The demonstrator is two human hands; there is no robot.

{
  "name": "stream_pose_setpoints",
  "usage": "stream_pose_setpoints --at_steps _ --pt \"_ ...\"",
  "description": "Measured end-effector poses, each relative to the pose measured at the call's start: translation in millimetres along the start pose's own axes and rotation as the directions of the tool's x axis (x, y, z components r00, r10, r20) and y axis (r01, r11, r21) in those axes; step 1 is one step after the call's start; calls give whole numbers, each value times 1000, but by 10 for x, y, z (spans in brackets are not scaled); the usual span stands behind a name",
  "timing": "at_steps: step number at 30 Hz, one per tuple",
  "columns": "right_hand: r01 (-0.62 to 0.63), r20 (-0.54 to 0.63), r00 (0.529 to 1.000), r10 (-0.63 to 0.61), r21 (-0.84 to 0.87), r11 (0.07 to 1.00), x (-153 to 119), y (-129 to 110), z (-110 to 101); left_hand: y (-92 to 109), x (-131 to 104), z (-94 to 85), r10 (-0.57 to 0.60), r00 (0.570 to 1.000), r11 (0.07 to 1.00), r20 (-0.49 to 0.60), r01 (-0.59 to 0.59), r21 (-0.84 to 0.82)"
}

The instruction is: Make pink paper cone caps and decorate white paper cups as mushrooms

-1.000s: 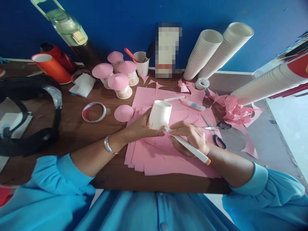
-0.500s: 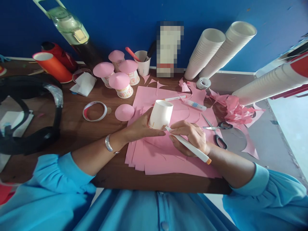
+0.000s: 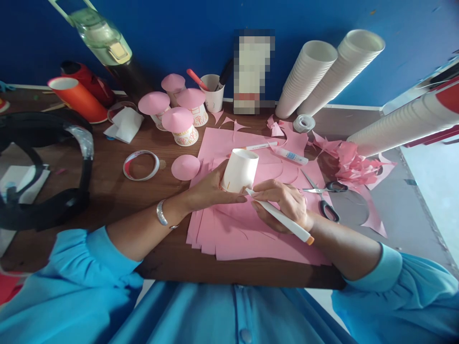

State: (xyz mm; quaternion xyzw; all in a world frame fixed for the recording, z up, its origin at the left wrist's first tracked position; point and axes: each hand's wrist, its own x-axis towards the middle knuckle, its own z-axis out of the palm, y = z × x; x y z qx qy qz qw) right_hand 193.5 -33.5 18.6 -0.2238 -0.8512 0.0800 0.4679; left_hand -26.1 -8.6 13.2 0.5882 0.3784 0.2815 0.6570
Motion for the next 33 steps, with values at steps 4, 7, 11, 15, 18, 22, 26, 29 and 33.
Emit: stream_pose_setpoints --at_steps 4,7,11,15,18,22,26,29,33 --pt "17 6 1000 -17 8 1000 12 2 -6 -1 1 0 -8 1000 1000 4 8 2" --pt "12 5 1000 -12 26 1000 10 9 -8 -16 2 -2 -13 1000 1000 4 13 -4" --pt "9 -13 1000 -9 35 999 8 9 1 -39 5 -12 -2 1000 1000 2 2 1" --pt "0 -23 1000 0 21 1000 19 -2 7 -48 8 -18 2 1000 1000 12 -1 -24" --pt "14 -31 999 -14 10 1000 26 -7 7 -52 10 -20 0 1000 999 19 1 -45" --pt "7 -30 1000 -7 -2 1000 25 -11 7 -57 10 -18 -6 1000 998 29 8 -67" --pt "10 -32 999 -10 -15 1000 21 -15 11 -62 7 -14 4 1000 996 29 -2 -85" --pt "16 -37 999 -17 -15 1000 19 -12 17 -65 7 -15 11 1000 998 15 -10 -64" --pt "12 -35 999 -12 -9 1000 18 -12 19 -59 10 -15 -5 1000 998 15 5 -57"
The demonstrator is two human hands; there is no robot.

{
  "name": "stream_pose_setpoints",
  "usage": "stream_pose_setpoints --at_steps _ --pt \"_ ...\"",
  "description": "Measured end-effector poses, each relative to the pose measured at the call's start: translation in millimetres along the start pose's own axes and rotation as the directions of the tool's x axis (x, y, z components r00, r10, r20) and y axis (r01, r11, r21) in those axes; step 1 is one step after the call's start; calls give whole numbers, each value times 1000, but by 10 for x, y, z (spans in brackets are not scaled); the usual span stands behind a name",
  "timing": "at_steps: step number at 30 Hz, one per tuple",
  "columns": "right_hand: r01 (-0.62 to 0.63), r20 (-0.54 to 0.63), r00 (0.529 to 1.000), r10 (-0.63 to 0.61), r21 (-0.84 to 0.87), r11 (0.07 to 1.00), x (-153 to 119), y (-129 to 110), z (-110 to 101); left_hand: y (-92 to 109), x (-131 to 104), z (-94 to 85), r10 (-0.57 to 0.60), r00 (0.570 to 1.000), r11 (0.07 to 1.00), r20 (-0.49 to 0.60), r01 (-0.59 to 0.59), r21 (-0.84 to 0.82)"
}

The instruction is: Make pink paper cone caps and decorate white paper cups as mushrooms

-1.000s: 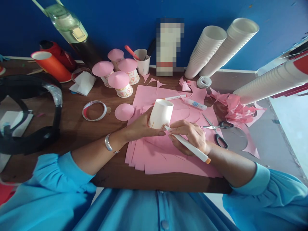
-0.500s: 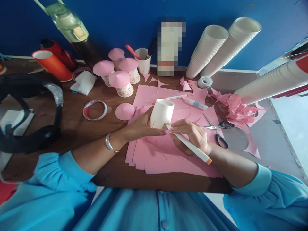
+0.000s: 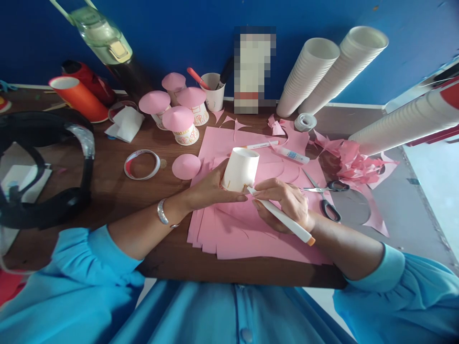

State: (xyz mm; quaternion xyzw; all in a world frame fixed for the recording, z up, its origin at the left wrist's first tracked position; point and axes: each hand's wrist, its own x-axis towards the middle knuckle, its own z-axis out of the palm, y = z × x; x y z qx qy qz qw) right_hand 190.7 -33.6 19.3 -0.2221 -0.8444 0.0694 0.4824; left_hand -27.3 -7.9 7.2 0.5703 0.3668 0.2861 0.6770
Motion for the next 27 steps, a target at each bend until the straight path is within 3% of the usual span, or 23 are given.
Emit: stream_pose_setpoints --at_steps 6,11,17,22,27 --pt "2 17 1000 -2 21 1000 15 -26 -33 -13 -1 7 22 1000 999 -6 -22 -42" --pt "-10 -6 1000 11 45 999 4 -2 -52 -68 6 -13 57 998 977 27 -50 -205" --pt "-84 -44 995 90 115 990 -60 30 -38 -53 29 -37 198 975 908 97 -145 -393" --pt "-40 7 999 40 55 998 -71 11 -20 -67 6 -49 187 973 926 135 -129 -355" --pt "5 15 1000 -6 50 999 -29 -19 -23 -52 2 -31 80 992 963 94 -53 -266"
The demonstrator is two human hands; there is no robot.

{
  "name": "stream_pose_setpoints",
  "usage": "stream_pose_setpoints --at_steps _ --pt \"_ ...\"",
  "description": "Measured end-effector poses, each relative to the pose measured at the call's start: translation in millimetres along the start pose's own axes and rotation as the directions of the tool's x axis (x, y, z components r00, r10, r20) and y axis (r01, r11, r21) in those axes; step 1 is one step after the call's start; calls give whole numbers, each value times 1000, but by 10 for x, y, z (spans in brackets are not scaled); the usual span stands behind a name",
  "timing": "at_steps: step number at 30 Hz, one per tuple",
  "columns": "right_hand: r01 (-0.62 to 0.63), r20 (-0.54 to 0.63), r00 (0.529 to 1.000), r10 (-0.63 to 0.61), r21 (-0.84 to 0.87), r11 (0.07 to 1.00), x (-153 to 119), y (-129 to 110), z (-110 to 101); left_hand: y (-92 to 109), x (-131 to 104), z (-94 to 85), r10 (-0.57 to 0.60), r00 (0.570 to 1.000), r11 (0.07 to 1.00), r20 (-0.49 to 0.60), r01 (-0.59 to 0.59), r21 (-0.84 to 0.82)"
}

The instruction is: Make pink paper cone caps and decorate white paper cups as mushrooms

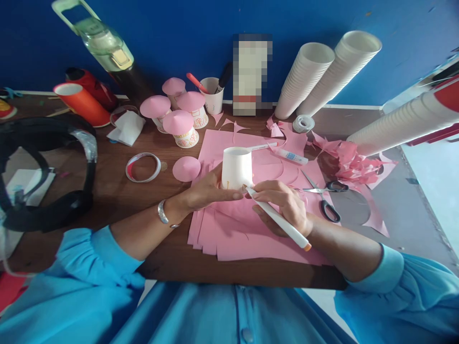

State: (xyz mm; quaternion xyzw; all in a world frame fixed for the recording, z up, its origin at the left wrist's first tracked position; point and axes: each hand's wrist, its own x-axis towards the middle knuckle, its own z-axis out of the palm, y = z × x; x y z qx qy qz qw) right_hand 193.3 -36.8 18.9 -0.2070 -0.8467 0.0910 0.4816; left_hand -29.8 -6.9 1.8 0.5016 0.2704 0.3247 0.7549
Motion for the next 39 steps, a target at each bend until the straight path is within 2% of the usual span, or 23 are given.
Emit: stream_pose_setpoints --at_steps 18,26,39 --pt "-44 25 999 46 -61 997 16 -25 -19 80 -21 53 -50 998 997 -25 51 58" --pt "5 26 1000 -4 -41 999 33 -7 -28 73 -8 42 -21 1000 998 -1 21 53" --pt "8 32 999 -7 -41 999 44 -2 -28 -7 -15 -17 -37 999 996 8 37 80"
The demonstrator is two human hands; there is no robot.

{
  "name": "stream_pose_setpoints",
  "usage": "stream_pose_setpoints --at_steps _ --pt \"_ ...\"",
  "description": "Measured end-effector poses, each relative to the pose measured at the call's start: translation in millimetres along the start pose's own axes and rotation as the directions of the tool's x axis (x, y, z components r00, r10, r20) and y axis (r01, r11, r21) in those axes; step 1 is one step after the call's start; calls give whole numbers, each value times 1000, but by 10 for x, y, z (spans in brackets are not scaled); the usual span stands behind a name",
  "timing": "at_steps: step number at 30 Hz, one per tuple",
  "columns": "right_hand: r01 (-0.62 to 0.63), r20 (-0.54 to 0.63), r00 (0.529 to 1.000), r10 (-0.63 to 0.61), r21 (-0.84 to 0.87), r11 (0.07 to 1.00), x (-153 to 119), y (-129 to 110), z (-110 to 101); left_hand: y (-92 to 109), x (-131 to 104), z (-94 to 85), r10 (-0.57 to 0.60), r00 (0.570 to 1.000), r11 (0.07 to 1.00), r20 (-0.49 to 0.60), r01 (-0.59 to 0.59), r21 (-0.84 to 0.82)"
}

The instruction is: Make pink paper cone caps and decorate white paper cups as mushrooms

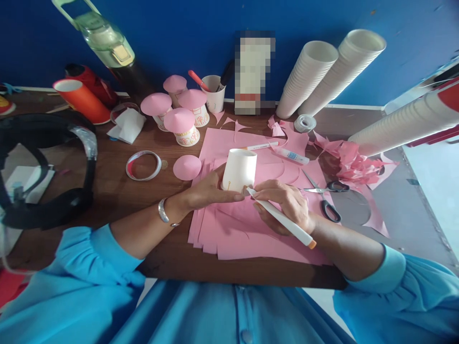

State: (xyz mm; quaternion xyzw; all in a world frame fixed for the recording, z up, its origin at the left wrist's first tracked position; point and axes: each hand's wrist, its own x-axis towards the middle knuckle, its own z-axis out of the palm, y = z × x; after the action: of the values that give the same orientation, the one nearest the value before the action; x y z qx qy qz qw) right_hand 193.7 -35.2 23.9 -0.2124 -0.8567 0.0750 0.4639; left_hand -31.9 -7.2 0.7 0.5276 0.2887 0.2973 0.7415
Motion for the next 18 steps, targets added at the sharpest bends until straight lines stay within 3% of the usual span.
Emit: stream_pose_setpoints --at_steps 18 --pt "-46 -29 998 47 40 998 -43 -12 34 27 -6 21 32 999 999 -22 -32 3"
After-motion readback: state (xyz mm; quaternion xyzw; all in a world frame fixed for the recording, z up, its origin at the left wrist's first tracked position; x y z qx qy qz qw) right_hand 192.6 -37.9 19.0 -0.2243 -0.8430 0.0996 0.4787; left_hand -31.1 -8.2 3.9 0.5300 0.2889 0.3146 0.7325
